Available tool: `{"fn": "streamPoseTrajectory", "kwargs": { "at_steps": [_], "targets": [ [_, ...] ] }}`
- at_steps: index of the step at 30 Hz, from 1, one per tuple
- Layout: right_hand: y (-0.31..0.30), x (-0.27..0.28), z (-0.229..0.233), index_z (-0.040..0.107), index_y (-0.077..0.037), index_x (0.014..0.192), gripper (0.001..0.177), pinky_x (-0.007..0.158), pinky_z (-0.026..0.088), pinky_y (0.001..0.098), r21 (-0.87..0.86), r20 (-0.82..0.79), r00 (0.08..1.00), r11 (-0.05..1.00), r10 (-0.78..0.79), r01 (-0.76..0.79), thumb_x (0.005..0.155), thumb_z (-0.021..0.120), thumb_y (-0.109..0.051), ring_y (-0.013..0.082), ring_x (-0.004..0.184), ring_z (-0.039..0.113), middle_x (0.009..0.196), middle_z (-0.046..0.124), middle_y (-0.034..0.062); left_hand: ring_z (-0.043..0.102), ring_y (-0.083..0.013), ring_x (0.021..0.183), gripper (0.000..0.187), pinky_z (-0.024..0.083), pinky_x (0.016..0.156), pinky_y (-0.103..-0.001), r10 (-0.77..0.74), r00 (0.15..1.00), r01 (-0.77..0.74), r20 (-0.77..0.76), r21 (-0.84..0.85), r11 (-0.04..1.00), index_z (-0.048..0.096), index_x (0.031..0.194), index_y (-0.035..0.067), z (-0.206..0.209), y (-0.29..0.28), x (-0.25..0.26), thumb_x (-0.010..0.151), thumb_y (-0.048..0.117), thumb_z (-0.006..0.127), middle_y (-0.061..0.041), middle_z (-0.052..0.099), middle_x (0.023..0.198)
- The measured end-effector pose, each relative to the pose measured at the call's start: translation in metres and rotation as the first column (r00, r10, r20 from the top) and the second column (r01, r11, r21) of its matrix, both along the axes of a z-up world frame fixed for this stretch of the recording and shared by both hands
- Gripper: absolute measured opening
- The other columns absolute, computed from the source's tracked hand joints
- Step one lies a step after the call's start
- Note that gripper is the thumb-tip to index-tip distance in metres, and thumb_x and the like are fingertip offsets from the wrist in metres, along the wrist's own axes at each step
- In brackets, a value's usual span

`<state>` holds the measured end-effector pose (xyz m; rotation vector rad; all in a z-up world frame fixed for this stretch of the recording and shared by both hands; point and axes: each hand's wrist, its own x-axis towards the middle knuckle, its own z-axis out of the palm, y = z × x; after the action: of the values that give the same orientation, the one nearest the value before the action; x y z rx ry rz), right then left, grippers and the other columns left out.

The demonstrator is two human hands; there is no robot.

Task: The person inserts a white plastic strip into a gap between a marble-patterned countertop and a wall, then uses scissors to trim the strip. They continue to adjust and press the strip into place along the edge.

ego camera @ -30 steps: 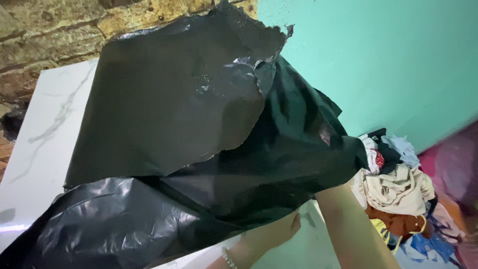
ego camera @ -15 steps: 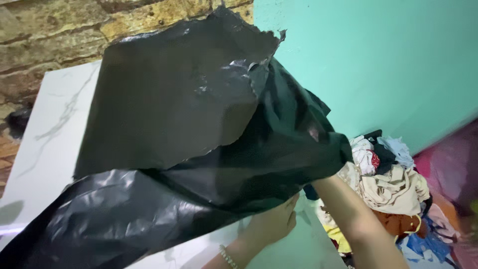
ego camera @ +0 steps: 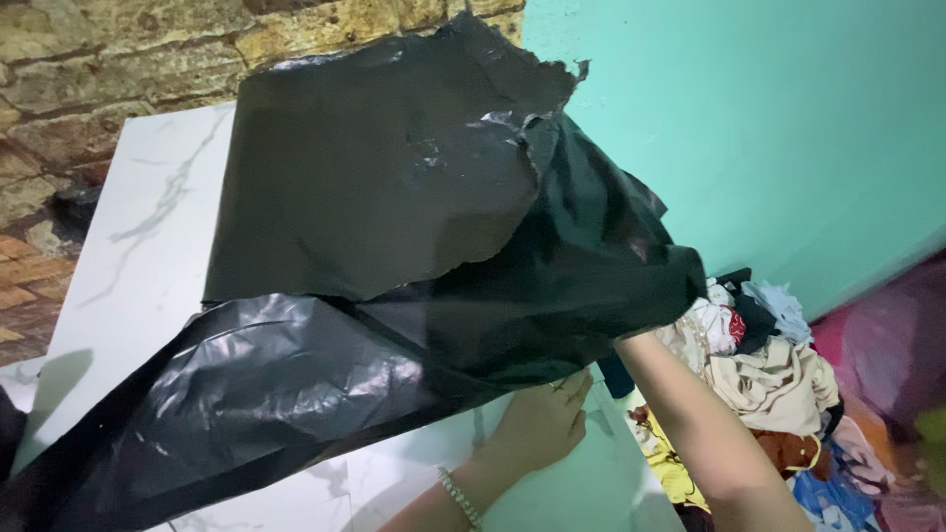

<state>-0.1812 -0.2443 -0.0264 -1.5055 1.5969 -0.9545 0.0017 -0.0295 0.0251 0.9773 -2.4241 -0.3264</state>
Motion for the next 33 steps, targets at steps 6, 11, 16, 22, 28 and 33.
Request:
{"fn": "streamPoseTrajectory", "kwargs": {
  "at_steps": [6,11,16,22,28,33],
  "targets": [
    [-0.007,0.006,-0.001,0.067,0.0,0.104,0.014,0.059,0.058,0.0318,-0.024,0.002,0.999,0.999,-0.032,0.032,0.096,0.074,-0.009,0.016,0.075,0.068,0.09,0.073,0.0084,0.063,-0.0321,0.118,0.05,0.048,0.102,-0.045,0.058,0.998,-0.048,-0.038,0.231,0.972,0.06,0.14,-0.002,0.002,0.006,0.007,0.098,0.026,0.056,-0.019,0.064,0.135],
    [-0.01,-0.012,0.0,0.067,0.0,0.103,0.013,0.059,0.058,0.0317,-0.038,0.001,0.998,0.997,-0.065,0.065,0.096,0.074,-0.009,0.016,0.075,0.068,0.09,0.073,0.0085,0.065,-0.0326,0.111,0.05,0.05,0.098,-0.044,0.037,0.998,-0.026,-0.043,0.226,0.974,0.06,0.14,-0.002,0.003,0.006,0.009,0.098,0.025,0.055,-0.02,0.066,0.129],
    [-0.007,-0.019,-0.004,0.067,0.0,0.102,0.012,0.059,0.059,0.0315,-0.043,0.017,0.997,0.996,-0.076,0.077,0.097,0.074,-0.008,0.016,0.076,0.069,0.09,0.073,0.0086,0.067,-0.0329,0.104,0.049,0.052,0.093,-0.045,0.036,0.999,-0.043,0.026,0.352,0.935,0.06,0.14,0.0,0.008,0.002,0.012,0.098,0.025,0.054,-0.021,0.067,0.123],
    [0.005,-0.017,-0.013,0.066,0.0,0.102,0.011,0.059,0.059,0.0312,-0.025,0.027,0.997,0.997,-0.075,0.075,0.097,0.073,-0.008,0.016,0.076,0.069,0.09,0.073,0.0087,0.069,-0.0332,0.096,0.048,0.054,0.088,-0.045,0.025,0.996,-0.057,0.089,0.376,0.925,0.061,0.139,0.002,0.011,-0.004,0.011,0.098,0.026,0.052,-0.021,0.069,0.117],
    [0.002,-0.007,0.0,0.066,0.0,0.101,0.01,0.059,0.059,0.031,-0.067,0.09,0.994,0.995,-0.066,0.072,0.098,0.073,-0.007,0.0159,0.076,0.069,0.09,0.073,0.0088,0.068,-0.0346,0.101,0.051,0.054,0.09,-0.047,0.057,0.997,-0.046,-0.052,0.198,0.979,0.059,0.142,0.0,-0.001,0.003,0.002,0.097,0.023,0.054,-0.023,0.067,0.125],
    [0.017,-0.01,0.068,0.066,0.0,0.1,0.009,0.059,0.059,0.0308,-0.218,0.265,0.961,0.965,-0.082,0.142,0.099,0.072,-0.007,0.0159,0.076,0.069,0.09,0.073,0.0089,0.058,-0.0316,0.131,0.057,0.04,0.108,-0.055,0.057,0.996,-0.046,0.066,-0.155,0.987,0.052,0.144,0.002,0.007,0.019,0.002,0.093,0.028,0.059,-0.015,0.055,0.152]
  ]
}}
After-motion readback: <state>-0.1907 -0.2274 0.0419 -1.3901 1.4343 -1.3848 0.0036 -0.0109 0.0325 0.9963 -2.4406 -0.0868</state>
